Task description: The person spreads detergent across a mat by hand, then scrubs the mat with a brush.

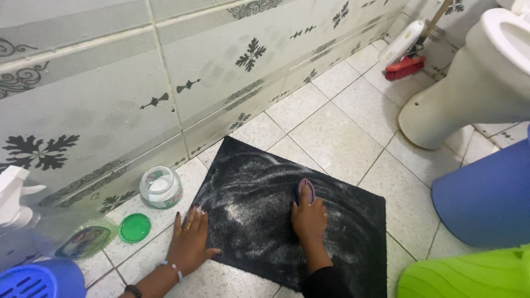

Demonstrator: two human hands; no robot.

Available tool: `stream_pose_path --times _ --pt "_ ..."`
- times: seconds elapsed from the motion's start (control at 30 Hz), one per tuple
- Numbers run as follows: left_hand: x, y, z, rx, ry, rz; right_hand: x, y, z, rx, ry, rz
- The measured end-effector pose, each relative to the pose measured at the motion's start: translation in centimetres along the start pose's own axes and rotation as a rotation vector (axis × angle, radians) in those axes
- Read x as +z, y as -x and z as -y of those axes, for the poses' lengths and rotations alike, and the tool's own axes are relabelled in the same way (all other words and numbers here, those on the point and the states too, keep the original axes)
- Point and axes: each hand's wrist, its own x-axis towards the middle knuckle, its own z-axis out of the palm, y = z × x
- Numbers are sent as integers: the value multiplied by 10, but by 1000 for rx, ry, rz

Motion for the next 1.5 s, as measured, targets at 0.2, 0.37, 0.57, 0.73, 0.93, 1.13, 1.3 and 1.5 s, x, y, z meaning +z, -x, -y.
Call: stream_pose_path --times 0.2,0.37,0.57,0.73,0.93,1.13,1.3,1.5 --pt "-27 -5 -10 46 55 -4 -16 -15 -1 18 -35 147" --pt "-100 -19 -40 346 279 -371 -31 -31 -1 23 -17 253" --pt "-163 -33 -98 390 310 -347 -29 -39 7 18 -40 112" --pt "-151 -32 -142 455 504 -265 -40 -37 4 -5 -54 -14" --pt "-135 -27 -198 449 786 19 -70 -45 12 -2 -17 14" --pt "-150 -49 -220 305 595 -117 -61 -50 5 -45 -34 6" --pt "-148 -94 -208 389 377 -392 -31 -54 2 -42 -56 -84" --pt "-77 -167 -181 144 547 -466 -30 -28 6 -6 -289 -133"
